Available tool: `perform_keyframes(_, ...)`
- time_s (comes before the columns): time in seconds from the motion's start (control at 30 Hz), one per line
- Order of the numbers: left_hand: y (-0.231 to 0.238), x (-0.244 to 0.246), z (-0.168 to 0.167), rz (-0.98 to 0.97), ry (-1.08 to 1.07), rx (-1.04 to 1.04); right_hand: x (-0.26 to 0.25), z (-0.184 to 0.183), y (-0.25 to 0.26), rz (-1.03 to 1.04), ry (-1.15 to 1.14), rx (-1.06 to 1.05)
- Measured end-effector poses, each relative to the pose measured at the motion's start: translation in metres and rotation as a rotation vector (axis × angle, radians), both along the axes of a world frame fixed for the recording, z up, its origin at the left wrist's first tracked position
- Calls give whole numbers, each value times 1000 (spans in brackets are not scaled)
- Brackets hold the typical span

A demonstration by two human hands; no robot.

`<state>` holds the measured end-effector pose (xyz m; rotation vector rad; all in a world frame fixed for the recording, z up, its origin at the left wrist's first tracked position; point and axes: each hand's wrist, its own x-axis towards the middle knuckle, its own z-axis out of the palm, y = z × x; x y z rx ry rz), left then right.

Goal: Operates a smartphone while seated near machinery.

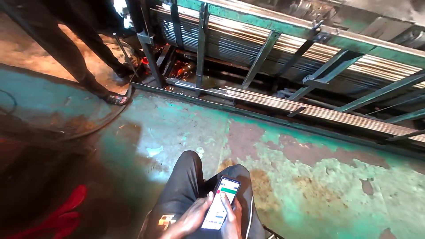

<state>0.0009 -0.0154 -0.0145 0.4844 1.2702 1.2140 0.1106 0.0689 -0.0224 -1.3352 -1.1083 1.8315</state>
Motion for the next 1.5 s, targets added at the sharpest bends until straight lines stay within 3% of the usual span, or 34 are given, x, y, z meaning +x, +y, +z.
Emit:
perform_keyframes(0.2,1,0,0,25,-7,-20,1,-3,1,17,50,4)
perform_keyframes(0.47,13,-1,7,358,-320,-138,7,-11,-2,135,112,44)
perform_keyframes(0.63,16,-3,13,488,-385,-192,8,-9,-3,198,136,74)
perform_keyframes(1.3,18,-4,16,516,-418,-200,6,-9,0,207,114,22)
perform_keyframes(1.5,15,-2,10,387,-372,-156,0,-8,3,130,28,-34)
